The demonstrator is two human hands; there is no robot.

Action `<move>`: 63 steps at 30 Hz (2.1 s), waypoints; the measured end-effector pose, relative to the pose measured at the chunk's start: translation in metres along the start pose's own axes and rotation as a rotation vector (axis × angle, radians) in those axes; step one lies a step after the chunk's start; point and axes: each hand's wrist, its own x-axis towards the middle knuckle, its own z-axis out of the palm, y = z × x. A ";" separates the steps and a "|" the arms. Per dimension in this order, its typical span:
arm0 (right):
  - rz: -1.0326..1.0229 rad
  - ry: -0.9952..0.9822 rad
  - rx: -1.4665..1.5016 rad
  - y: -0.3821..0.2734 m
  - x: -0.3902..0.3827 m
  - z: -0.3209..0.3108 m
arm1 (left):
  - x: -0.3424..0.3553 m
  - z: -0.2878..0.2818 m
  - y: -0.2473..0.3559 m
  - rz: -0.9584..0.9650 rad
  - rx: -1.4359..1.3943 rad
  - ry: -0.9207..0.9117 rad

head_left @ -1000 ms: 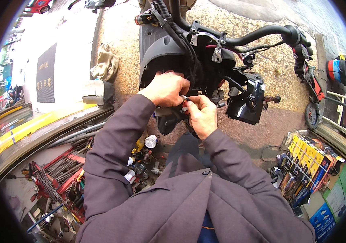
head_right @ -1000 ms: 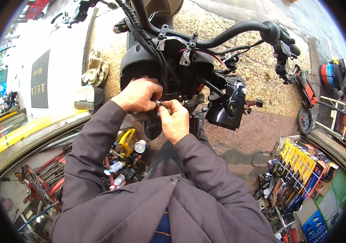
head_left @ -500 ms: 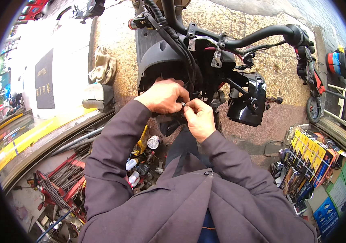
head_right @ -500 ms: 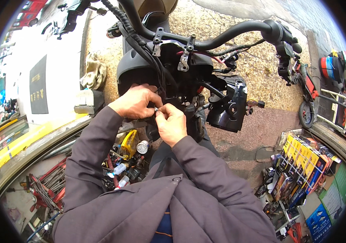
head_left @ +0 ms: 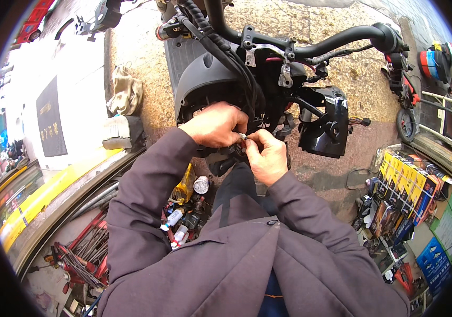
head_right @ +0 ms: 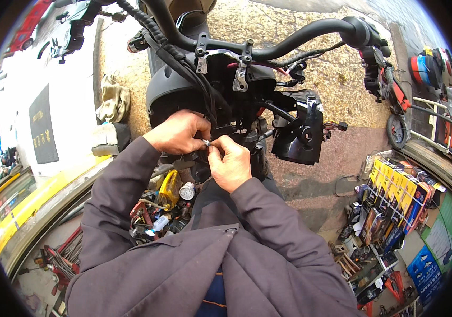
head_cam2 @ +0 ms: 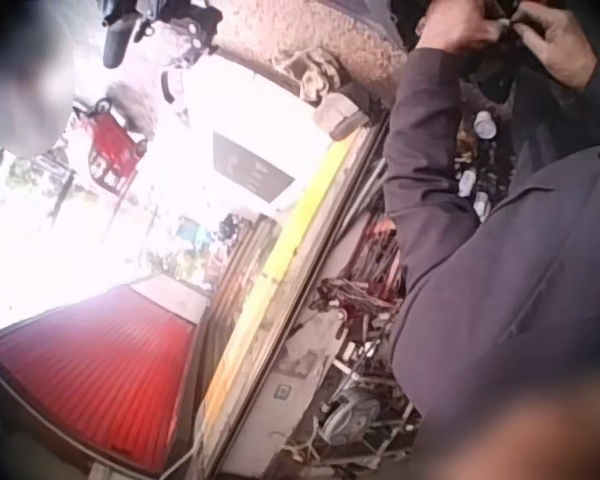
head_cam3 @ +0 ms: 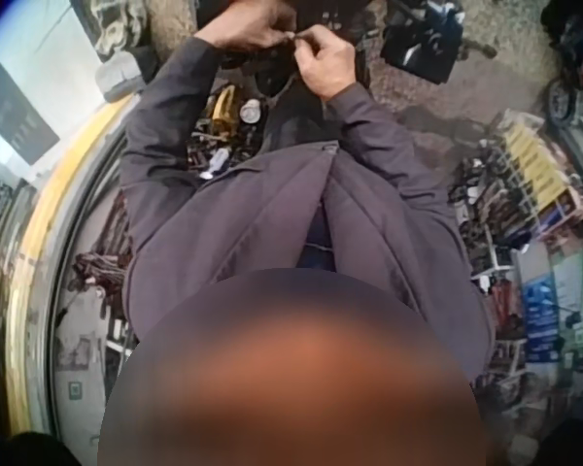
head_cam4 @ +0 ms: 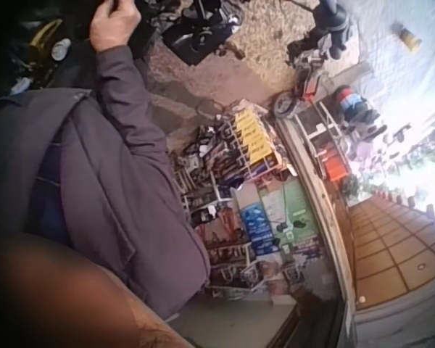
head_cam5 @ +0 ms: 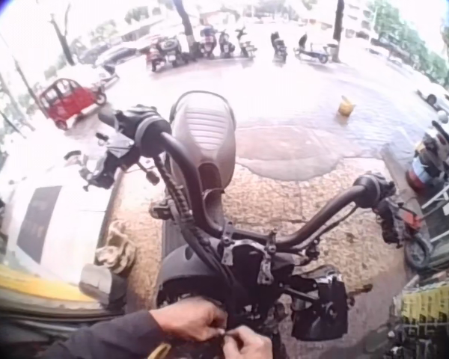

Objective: The person removes the front fairing of a scooter, disconnects the headlight wiring, and uses a cordless drill to remove the headlight assembly. They then strip the ends of the wires with pliers and prepare them for reconnection.

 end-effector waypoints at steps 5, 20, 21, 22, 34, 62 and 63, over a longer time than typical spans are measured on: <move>0.041 -0.006 0.010 0.000 0.000 0.000 | -0.001 0.000 -0.005 0.044 -0.016 -0.002; 0.193 -0.082 0.101 0.005 0.002 -0.002 | -0.002 0.003 -0.005 0.137 0.033 0.054; 0.184 -0.095 0.100 0.006 0.003 -0.003 | -0.002 0.003 -0.005 0.123 0.041 0.055; 0.192 -0.113 0.094 0.007 0.005 -0.004 | -0.002 0.004 -0.003 0.110 0.052 0.055; 0.471 -0.118 0.491 0.010 0.002 0.002 | -0.002 -0.006 -0.003 0.048 0.008 -0.082; 0.710 -0.252 0.291 -0.004 0.023 -0.005 | 0.000 0.004 0.007 0.096 0.150 0.016; 0.752 -0.251 0.296 -0.006 0.025 -0.005 | -0.001 0.004 0.008 0.091 0.170 0.012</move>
